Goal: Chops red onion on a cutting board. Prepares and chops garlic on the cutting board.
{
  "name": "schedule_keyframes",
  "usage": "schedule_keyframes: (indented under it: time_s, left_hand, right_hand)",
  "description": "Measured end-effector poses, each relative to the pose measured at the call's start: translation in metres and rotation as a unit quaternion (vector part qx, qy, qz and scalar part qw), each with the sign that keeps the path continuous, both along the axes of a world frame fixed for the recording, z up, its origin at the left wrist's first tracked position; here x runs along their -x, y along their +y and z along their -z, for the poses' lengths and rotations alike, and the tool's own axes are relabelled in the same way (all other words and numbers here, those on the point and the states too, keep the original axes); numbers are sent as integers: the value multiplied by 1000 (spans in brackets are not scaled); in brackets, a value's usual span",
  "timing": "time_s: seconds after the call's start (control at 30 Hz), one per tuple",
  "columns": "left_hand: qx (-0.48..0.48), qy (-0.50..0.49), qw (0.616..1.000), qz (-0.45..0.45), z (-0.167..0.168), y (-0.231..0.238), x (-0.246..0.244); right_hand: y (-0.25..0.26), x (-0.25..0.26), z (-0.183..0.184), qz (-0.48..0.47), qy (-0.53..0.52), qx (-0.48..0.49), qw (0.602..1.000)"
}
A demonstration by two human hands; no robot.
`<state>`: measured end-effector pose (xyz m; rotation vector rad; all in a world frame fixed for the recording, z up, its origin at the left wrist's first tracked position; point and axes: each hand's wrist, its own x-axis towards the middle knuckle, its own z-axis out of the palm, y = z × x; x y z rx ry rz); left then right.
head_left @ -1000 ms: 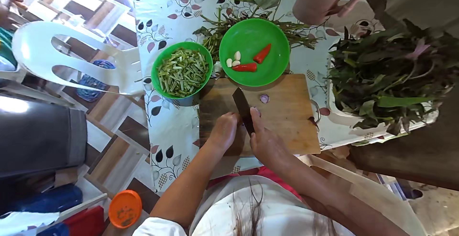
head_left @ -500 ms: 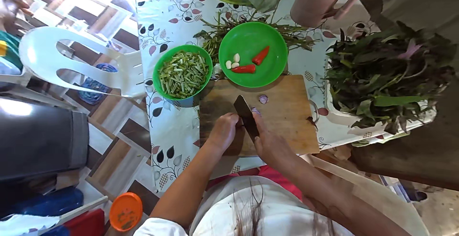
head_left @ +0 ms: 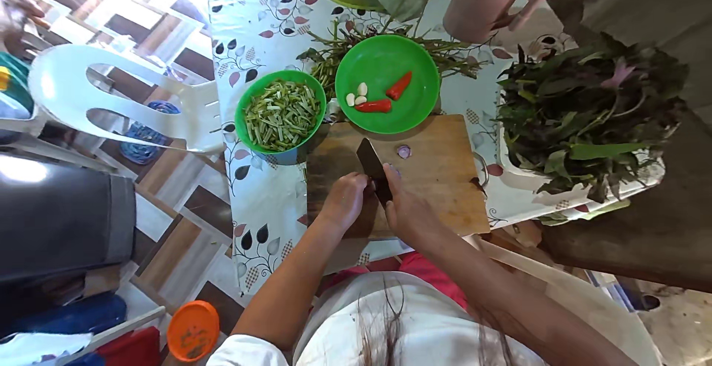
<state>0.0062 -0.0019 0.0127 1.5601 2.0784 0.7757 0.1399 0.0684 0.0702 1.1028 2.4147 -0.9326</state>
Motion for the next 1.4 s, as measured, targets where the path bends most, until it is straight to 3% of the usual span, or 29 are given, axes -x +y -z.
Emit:
schedule_keyframes:
  time_s: [0.17, 0.4, 0.77, 1.07, 1.13, 1.23, 1.4]
  left_hand:
    - [16, 9, 1000, 11, -1, 1, 0]
    - [41, 34, 998, 29, -5, 5, -2]
    - [-100, 59, 993, 17, 21, -4, -1]
    - [-34, -39, 996, 67, 11, 10, 21]
    - [53, -58, 992, 94, 1, 20, 25]
    - [136, -61, 979, 137, -10, 33, 29]
    - [153, -34, 970, 188, -13, 40, 31]
  right_hand:
    - [-18, -25, 11, 22, 101, -74, 992]
    - [-12, -13, 3, 19, 27, -26, 999]
    - [4, 0, 23, 43, 75, 27, 996]
    - [14, -52, 20, 70, 274, -144, 948]
    - [16, -59, 21, 72, 253, -157, 952]
    - [10, -60, 13, 101, 140, -113, 978]
    - [4, -48, 9, 116, -3, -49, 992]
